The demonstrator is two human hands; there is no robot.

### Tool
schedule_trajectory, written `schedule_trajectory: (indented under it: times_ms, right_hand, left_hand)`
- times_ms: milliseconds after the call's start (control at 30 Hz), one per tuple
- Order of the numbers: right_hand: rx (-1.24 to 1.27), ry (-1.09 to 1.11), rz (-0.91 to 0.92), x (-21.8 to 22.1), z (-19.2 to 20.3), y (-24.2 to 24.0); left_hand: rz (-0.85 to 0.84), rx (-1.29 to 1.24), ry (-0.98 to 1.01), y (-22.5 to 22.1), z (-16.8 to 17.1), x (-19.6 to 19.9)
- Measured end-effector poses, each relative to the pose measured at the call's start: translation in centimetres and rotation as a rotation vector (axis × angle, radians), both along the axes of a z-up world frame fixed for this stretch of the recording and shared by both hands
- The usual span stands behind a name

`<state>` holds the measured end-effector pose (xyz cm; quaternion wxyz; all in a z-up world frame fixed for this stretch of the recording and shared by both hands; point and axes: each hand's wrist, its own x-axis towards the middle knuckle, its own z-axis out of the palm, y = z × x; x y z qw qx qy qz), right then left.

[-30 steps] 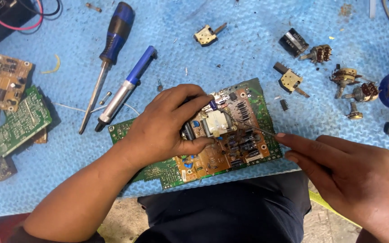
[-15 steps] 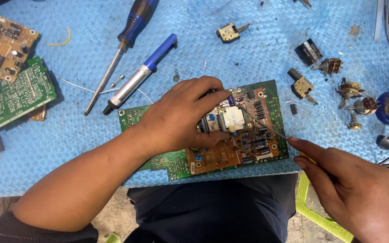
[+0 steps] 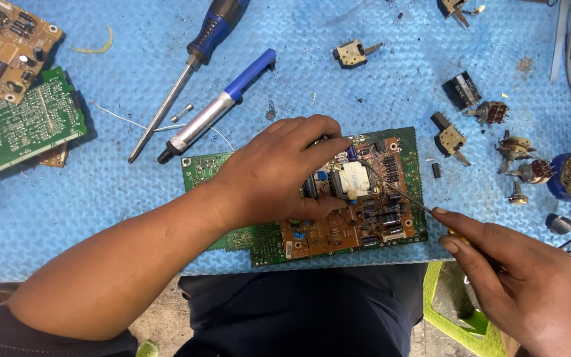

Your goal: Desoldering components from a circuit board using a soldering iron and a desoldering pump, followed by inspection with a screwdriver.

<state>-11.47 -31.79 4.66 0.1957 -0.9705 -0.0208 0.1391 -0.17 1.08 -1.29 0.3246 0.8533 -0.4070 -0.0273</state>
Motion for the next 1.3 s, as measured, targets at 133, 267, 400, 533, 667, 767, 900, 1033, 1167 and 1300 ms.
schedule_trajectory:
  times_ms: [133,267,400,533,667,767,900,1033,1167,1300]
  right_hand:
    - [0.029,-0.012,0.011,-0.3,0.0,-0.1]
    - [0.043,-0.019,0.002,0.0,0.1,0.1]
    - [-0.025,-0.038,0.048,0.0,0.0,0.0]
    - [-0.126,-0.041,0.12,-0.3,-0.4,-1.3]
    - [-0.15,-0.058,0.136,1.1,0.8,-0.8]
    - [-0.278,0.018,0.242,2.1,0.9,-1.8]
    - [-0.317,-0.053,0.385,4.0,2.6,-0.6]
    - [-0.346,-0.07,0.343,3.4,1.8,-0.3]
    - [-0.287,-0.181,0.315,0.9,-1.5,-0.7]
    - [-0.222,-0.296,0.103,-1.8,-3.3,1.4]
  left_hand:
    - [-0.005,-0.018,0.0,0.1,0.0,0.0]
    - [-0.001,-0.014,-0.008,0.1,-0.1,0.0]
    - [-0.002,-0.013,-0.008,0.1,-0.2,-0.1]
    - [-0.002,-0.028,-0.043,0.2,-0.4,-0.1]
    - [0.004,-0.025,-0.032,0.2,-0.1,-0.2]
    - [0.007,-0.038,-0.022,0.3,0.1,-0.3]
    - [0.009,-0.023,-0.019,0.2,0.2,-0.3]
    - [0.014,-0.043,-0.025,0.3,0.3,-0.4]
    - [0.006,-0.056,-0.047,0.3,0.1,-0.3]
    - [-0.002,-0.076,-0.044,0.3,-0.1,-0.4]
